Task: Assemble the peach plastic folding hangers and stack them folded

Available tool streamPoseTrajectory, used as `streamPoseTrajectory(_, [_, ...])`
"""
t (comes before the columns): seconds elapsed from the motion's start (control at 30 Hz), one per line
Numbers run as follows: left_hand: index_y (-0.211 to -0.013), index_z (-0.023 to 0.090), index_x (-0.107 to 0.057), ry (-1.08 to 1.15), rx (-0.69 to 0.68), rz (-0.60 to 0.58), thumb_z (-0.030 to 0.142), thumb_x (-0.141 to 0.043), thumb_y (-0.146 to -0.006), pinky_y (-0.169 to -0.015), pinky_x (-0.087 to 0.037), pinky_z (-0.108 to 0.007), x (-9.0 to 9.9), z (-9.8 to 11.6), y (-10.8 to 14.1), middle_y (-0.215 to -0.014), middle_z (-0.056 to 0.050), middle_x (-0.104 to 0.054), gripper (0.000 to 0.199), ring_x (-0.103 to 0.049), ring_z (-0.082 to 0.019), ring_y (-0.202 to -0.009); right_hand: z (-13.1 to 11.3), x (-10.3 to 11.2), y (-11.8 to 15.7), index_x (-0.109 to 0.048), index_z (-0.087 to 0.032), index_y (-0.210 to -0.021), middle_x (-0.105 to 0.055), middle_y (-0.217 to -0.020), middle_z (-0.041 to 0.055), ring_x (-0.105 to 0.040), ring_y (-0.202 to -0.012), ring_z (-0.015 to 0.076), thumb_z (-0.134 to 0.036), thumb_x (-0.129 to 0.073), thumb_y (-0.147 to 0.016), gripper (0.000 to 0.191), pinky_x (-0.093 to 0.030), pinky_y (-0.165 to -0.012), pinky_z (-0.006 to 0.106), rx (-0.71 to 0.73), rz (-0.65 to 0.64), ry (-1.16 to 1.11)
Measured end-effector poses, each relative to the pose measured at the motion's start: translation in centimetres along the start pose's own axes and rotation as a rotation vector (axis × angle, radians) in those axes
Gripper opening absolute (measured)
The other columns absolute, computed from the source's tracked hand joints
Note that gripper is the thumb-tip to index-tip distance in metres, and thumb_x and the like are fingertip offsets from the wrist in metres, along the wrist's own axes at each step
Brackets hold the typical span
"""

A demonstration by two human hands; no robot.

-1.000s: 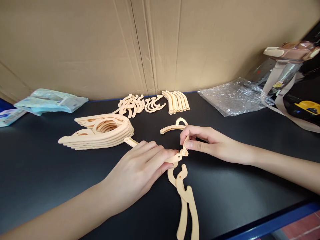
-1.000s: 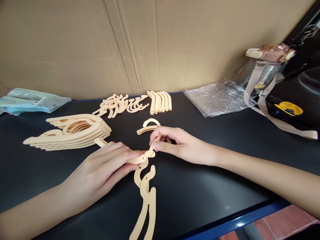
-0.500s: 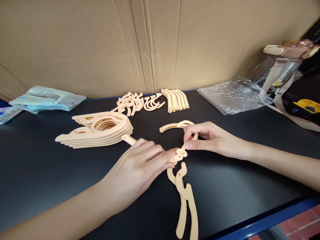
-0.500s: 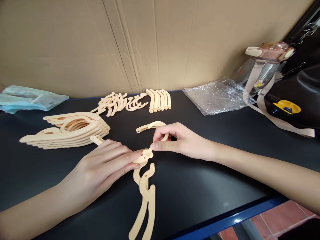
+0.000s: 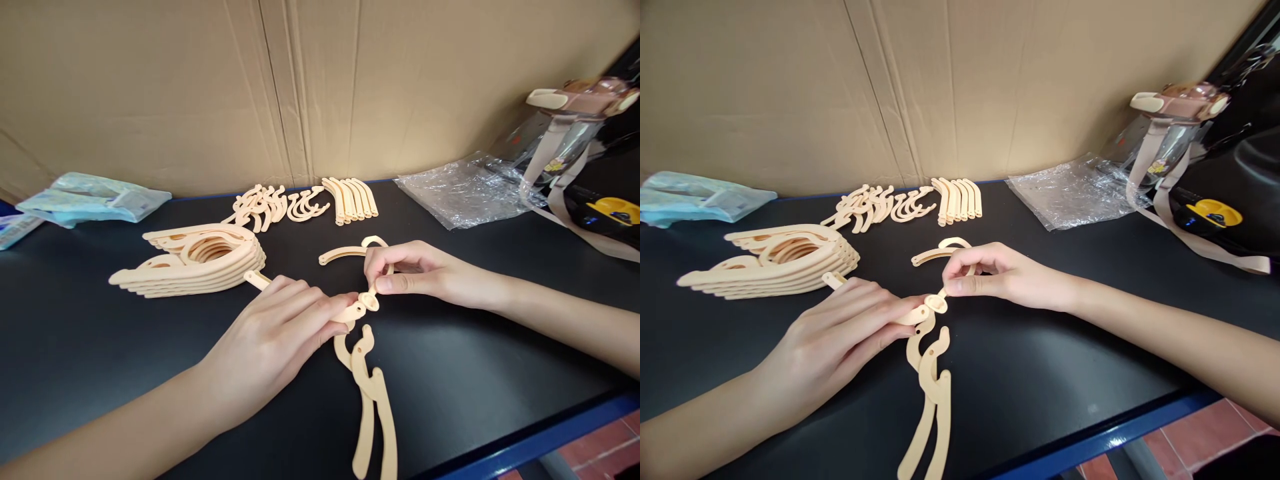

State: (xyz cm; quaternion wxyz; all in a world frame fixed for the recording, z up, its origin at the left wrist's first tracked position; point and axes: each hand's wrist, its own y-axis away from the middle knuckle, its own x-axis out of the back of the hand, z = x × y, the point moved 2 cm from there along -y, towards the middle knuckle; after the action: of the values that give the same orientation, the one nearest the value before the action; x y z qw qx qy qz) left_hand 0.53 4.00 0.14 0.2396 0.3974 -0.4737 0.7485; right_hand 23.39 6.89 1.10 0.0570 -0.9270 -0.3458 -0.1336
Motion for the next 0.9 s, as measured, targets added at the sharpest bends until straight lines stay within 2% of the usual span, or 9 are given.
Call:
streamPoseTrajectory(0.33, [-0.118,0.019,-0.057,0.019,-0.008,0.02,0.016,-0.048,-0.104,-0.07,-0.041,-0.029,0.08,0.21,-0.12,-0.08,0.002,-0.061,0.017,-0.056,-0.014,-0.07,0.19,0.03,0.08,-0.065,-0.016,-0.086,-0.059,-0.084,-0.0004,-0.052,-0.079,0.0124,-0.034,-0.062,-0.096,0.02,-0.039,-0.075,0.028,0.025,-0.036,0.023])
streamPoseTrajectory(0.6, [-0.126,0.016,-0.054,-0.002,-0.074,0.054,0.014,-0.051,-0.103,-0.071,-0.043,-0.031,-0.08,0.23,-0.03,-0.092,-0.002,-0.072,0.023,-0.06,-0.014,-0.075,0.0,0.11,0.23,-0.064,-0.016,-0.084,-0.056,-0.079,-0.0018,-0.047,-0.074,0.0113,-0.035,-0.062,-0.096,0.022,-0.035,-0.069,0.027,0.006,-0.044,0.081])
streamPoseTrajectory(0.9, [-0.128,0.006,-0.055,-0.001,-0.111,0.045,0.009,-0.059,-0.098,-0.07,-0.041,-0.033,-0.11,0.28,0.04,-0.088,-0.004,-0.068,0.031,-0.056,-0.015,-0.076,-0.26,0.14,0.27,-0.064,-0.016,-0.083,-0.055,-0.078,-0.0018,-0.047,-0.073,0.0113,-0.036,-0.062,-0.095,0.024,-0.034,-0.067,0.028,0.008,-0.054,0.135])
